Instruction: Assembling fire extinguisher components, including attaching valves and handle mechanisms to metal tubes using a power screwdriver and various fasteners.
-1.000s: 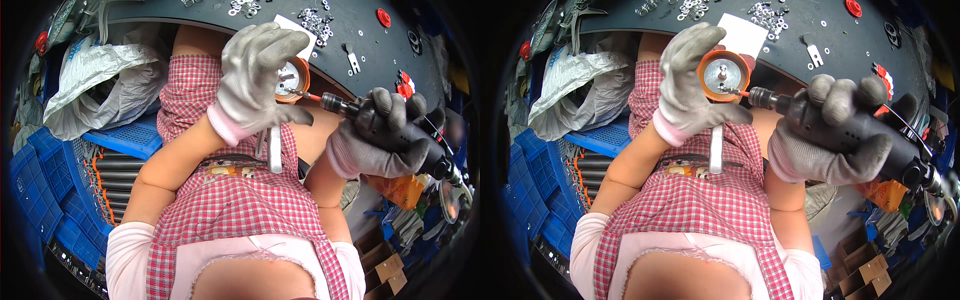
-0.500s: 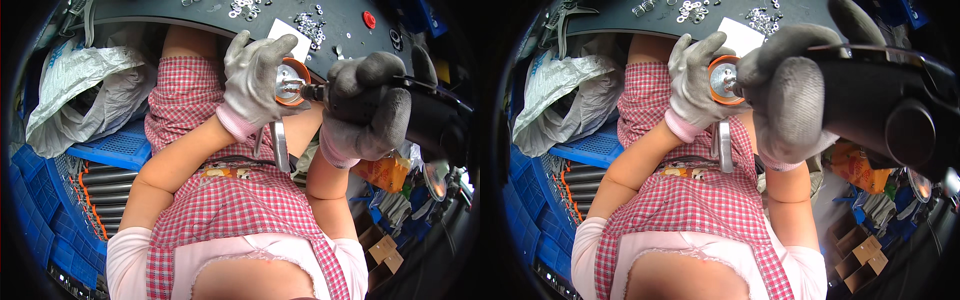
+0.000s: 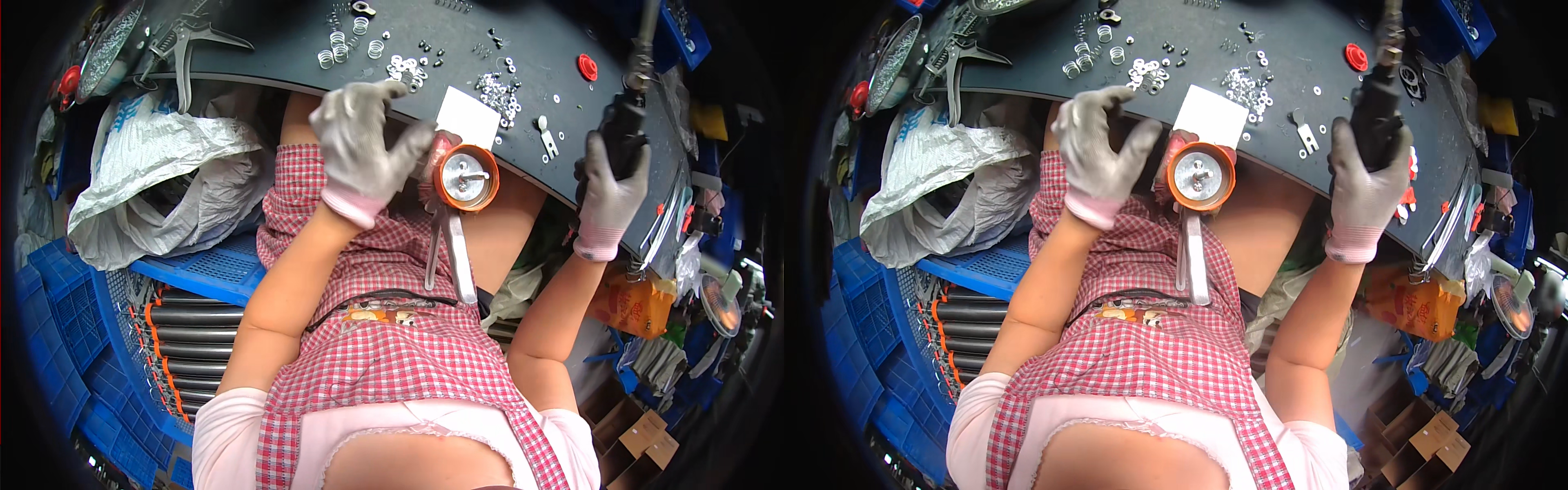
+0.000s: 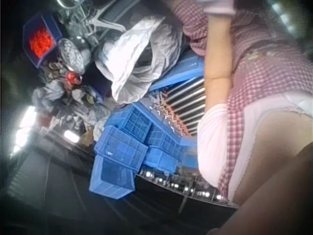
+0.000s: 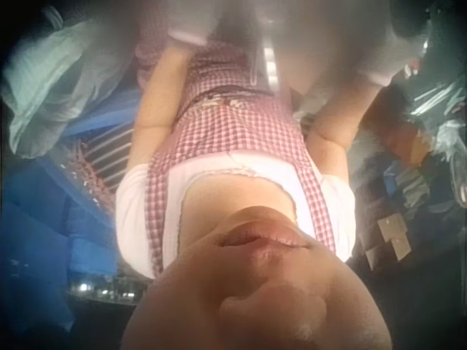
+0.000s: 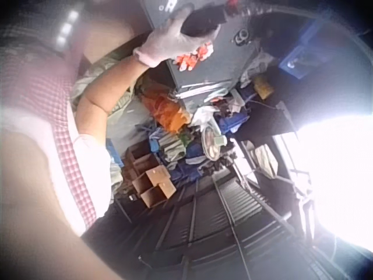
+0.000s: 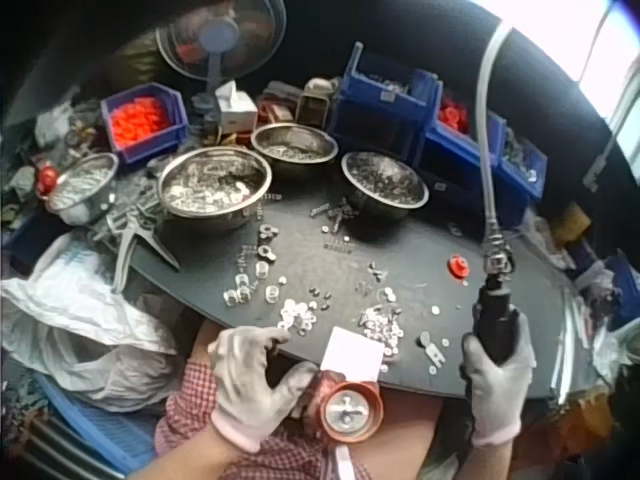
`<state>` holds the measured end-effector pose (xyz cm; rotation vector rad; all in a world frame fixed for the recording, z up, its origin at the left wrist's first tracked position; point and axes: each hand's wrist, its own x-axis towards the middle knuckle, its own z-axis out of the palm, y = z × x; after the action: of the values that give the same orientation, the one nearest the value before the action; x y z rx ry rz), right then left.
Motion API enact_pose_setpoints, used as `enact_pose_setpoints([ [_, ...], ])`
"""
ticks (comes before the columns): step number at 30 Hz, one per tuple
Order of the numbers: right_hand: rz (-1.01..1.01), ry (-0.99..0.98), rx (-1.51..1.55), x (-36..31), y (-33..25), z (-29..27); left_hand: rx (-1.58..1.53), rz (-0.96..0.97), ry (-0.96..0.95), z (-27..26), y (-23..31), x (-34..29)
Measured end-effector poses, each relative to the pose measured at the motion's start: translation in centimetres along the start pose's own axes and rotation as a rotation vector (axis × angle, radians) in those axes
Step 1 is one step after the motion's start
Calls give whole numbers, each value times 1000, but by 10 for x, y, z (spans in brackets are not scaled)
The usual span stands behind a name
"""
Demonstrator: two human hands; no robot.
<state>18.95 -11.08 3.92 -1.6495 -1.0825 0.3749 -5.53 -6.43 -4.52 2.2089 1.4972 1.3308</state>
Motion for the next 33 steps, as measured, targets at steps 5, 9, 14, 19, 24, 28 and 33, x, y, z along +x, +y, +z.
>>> enact_pose_setpoints([
  [5,-125,-116,-804,8,54,-5,393,-22,-169,1,-4,36],
  [9,-116,-288,-920,18,44,3,489,-113,-284,-1,-4,34],
  [14,-27,-287,-862,140,82,-8,474,-174,-328,-8,0,41],
  [19,-105,-421,-1015,193,117,-2,343,-119,-373,-7,-5,46],
  [24,-219,-351,-960,159,86,-12,153,46,-452,-20,-24,38],
  [28,-241,-303,-788,103,46,-19,201,205,-454,-22,-28,37],
  [33,-5,-537,138,16,2,-22,-359,-180,-387,-28,12,40],
])
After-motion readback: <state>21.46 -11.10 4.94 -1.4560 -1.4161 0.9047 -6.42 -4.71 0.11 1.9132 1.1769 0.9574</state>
